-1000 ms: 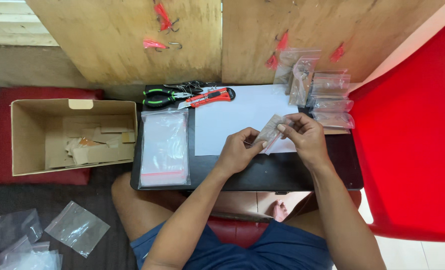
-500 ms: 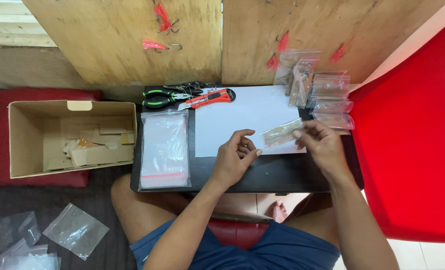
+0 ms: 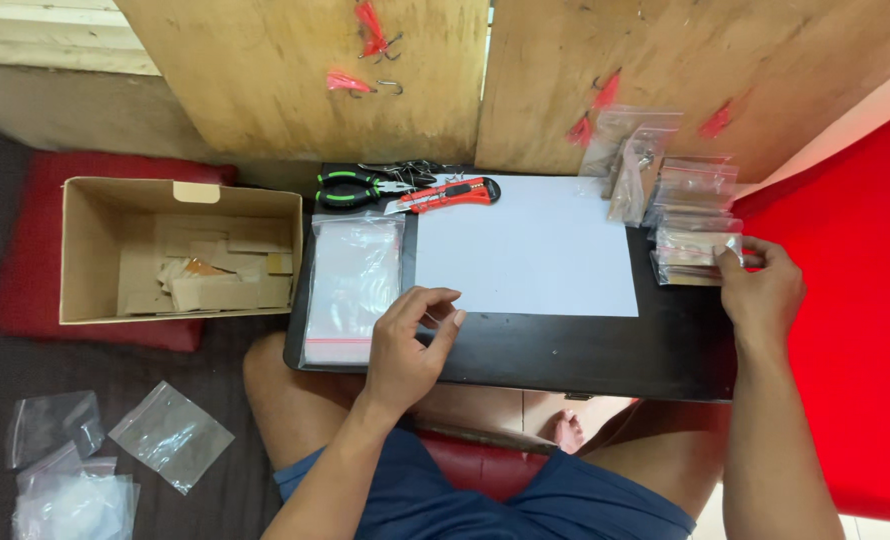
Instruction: The person places a fishing hook onto a piece of cardboard and then slides the cardboard and hook into a small plastic bag.
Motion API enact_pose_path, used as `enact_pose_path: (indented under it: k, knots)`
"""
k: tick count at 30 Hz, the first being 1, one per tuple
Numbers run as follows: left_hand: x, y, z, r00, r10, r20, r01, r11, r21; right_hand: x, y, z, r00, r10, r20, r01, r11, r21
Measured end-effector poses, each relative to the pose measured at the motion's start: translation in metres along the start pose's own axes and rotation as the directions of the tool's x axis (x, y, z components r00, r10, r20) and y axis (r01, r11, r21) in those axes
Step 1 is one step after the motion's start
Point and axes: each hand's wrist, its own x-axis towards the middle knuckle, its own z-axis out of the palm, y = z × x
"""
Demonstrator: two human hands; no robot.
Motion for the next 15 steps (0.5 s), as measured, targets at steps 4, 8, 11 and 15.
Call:
enact_pose_path:
  k: [4,8,11,15]
  knots:
    - [-0.003,-0.008,-0.018,0.997,0.046,-0.057,-0.038,0.991,0.129,0.005,0.024,0.015,0.99,-0.137,-0.027,0.134,0.987,-0.092]
    - [-0.003,-0.021,-0.028,0.986,0.101,-0.133,-0.067,0.968,0.241,0.007,0.029,0.018,0.982,-0.185,-0.045,0.176,0.973,-0.15]
    - [0.001,-0.029,-0.034,0.971,0.162,-0.177,-0.096,0.938,0.334,0.004,0.017,0.011,0.979,-0.2,-0.049,0.192,0.973,-0.13]
    - [0.003,-0.052,-0.039,0.96,0.19,-0.207,-0.062,0.861,0.504,0.0,0.009,0.004,0.947,-0.304,-0.104,0.289,0.948,-0.134]
